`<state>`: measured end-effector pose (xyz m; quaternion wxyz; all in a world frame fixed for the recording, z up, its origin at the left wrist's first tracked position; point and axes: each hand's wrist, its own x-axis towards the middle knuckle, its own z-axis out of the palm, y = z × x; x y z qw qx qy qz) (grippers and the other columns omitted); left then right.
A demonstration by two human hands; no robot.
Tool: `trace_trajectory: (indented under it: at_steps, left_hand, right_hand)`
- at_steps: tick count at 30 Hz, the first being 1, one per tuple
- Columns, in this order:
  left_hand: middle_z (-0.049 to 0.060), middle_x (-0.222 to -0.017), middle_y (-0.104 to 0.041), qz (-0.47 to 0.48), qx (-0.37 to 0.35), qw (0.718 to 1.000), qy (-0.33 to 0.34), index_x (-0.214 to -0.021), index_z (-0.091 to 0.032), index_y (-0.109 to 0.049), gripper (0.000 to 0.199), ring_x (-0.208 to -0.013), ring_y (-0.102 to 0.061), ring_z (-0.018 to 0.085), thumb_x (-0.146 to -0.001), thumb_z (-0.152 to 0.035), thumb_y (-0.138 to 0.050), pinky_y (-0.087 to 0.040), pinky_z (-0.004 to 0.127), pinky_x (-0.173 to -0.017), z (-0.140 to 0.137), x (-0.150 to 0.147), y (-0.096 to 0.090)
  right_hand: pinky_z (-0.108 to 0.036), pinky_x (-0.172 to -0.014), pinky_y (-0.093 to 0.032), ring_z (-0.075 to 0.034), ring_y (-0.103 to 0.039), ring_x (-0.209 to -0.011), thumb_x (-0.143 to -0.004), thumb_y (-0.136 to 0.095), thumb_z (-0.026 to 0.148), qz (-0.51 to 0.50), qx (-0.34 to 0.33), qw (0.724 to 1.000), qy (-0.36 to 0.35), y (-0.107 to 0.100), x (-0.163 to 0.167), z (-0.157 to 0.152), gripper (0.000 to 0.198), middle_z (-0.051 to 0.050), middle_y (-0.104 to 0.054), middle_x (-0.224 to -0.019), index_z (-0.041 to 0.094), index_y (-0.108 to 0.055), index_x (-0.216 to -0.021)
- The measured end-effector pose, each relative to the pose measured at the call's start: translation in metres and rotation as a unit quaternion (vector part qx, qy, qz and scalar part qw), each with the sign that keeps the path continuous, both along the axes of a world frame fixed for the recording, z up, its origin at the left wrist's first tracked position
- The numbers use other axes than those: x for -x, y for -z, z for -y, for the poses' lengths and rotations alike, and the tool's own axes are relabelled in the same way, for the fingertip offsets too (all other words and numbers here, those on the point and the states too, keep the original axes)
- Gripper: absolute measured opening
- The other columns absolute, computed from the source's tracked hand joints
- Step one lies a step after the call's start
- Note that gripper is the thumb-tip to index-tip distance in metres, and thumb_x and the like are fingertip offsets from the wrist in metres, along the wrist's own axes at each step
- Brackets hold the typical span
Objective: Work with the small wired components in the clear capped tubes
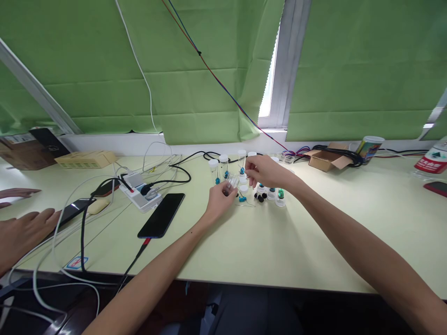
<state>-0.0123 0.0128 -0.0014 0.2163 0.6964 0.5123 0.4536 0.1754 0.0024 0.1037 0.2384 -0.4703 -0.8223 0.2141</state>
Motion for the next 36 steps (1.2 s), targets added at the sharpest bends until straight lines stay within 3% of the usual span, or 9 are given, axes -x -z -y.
trace_trajectory:
  at_steps: [4,15,23,31,36]
  left_hand:
    - [-0.004,-0.057,-0.048,-0.031,-0.013,0.999,0.009,-0.061,-0.020,-0.046,0.028,-0.055,-0.039,0.011,-0.079,-0.036,-0.060,-0.031,0.026,-0.055,0.000,0.001,0.002]
    - [-0.004,-0.059,-0.046,-0.117,-0.041,0.992,0.037,-0.064,-0.020,-0.040,0.027,-0.056,-0.037,0.010,-0.082,-0.033,-0.056,-0.029,0.026,-0.055,0.000,0.003,0.005]
    - [-0.004,-0.059,-0.045,-0.145,-0.045,0.988,0.039,-0.064,-0.020,-0.038,0.027,-0.056,-0.036,0.011,-0.082,-0.031,-0.054,-0.029,0.027,-0.055,0.000,0.003,0.004]
    - [-0.004,-0.058,-0.044,-0.160,-0.041,0.985,0.045,-0.064,-0.021,-0.037,0.027,-0.055,-0.035,0.011,-0.082,-0.031,-0.054,-0.028,0.028,-0.055,0.000,0.002,0.005]
    - [-0.004,-0.058,-0.045,-0.159,-0.042,0.985,0.049,-0.064,-0.021,-0.037,0.026,-0.055,-0.035,0.011,-0.082,-0.030,-0.054,-0.028,0.028,-0.055,0.000,0.002,0.005]
  right_hand:
    - [-0.021,-0.054,-0.044,-0.013,-0.067,-0.059,-0.090,-0.048,0.007,0.042,-0.004,0.999,-0.023,-0.003,-0.005,0.002,0.020,-0.002,-0.067,-0.063,0.019,-0.047,-0.074]
    - [-0.020,-0.049,-0.039,-0.013,-0.066,-0.059,-0.085,-0.048,0.004,0.141,0.087,0.985,-0.046,-0.012,-0.008,0.006,0.020,0.000,-0.064,-0.064,0.019,-0.046,-0.072]
    - [-0.021,-0.051,-0.042,-0.013,-0.066,-0.060,-0.085,-0.049,0.007,0.130,0.119,0.984,-0.036,-0.010,-0.014,0.001,0.013,0.000,-0.066,-0.066,0.019,-0.050,-0.081]
    - [-0.021,-0.049,-0.041,-0.012,-0.063,-0.059,-0.082,-0.055,0.011,0.142,0.100,0.985,-0.023,-0.010,-0.016,0.000,0.016,-0.003,-0.069,-0.076,0.018,-0.063,-0.094]
    - [-0.022,-0.048,-0.040,-0.011,-0.060,-0.054,-0.085,-0.057,0.012,0.115,0.092,0.989,0.003,-0.010,-0.014,0.002,0.013,-0.003,-0.068,-0.074,0.018,-0.065,-0.093]
